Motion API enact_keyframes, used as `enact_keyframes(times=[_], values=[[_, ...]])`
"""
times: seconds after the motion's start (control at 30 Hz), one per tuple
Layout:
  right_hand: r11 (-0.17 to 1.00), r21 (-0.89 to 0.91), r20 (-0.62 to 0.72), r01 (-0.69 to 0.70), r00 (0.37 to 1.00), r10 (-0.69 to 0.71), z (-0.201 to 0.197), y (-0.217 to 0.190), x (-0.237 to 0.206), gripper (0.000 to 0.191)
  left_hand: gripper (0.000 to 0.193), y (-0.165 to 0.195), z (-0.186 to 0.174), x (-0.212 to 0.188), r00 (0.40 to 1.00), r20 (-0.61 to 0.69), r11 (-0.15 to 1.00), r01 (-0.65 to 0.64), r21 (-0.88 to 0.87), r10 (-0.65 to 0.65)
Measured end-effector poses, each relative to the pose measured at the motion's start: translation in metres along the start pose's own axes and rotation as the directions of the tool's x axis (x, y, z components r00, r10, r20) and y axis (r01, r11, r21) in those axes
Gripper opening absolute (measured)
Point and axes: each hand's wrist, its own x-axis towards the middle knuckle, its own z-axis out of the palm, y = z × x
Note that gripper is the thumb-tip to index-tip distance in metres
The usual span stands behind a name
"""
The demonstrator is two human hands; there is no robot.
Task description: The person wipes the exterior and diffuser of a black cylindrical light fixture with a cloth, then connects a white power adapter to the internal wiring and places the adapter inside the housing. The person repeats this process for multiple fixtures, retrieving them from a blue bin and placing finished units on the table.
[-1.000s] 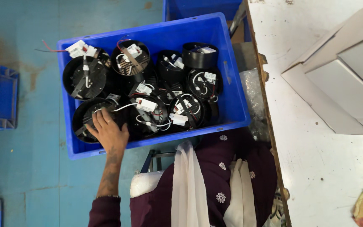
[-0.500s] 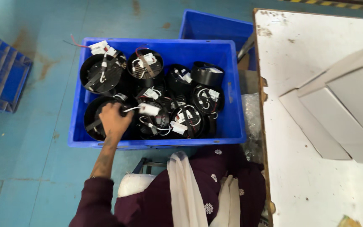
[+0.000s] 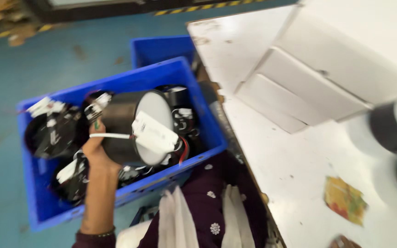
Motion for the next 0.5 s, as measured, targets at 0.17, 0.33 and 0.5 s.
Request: enact_keyframes(times=[0.17, 0.33, 0.5], values=[[0.984, 0.177, 0.028, 0.034, 0.999, -0.040, -0.048, -0.019, -0.015, 0.029, 0.066, -0.113, 0.076, -0.011, 0.943, 0.108, 0.896, 0.333, -0.294, -0.316], [0.464, 0.691, 0.466, -0.555, 0.832, 0.301, -0.093, -0.084, -0.036, 0.048, 0.068, -0.205, 0.145, -0.075, 0.663, 0.648, 0.567, 0.717, -0.405, -0.375], [-0.247, 0.778, 0.628, -0.577, 0.726, 0.280, -0.095, -0.098, -0.052, 0.066, 0.062, -0.249, 0.203, -0.144, 0.446, 0.466, 0.423, 0.892, -0.160, -0.764]])
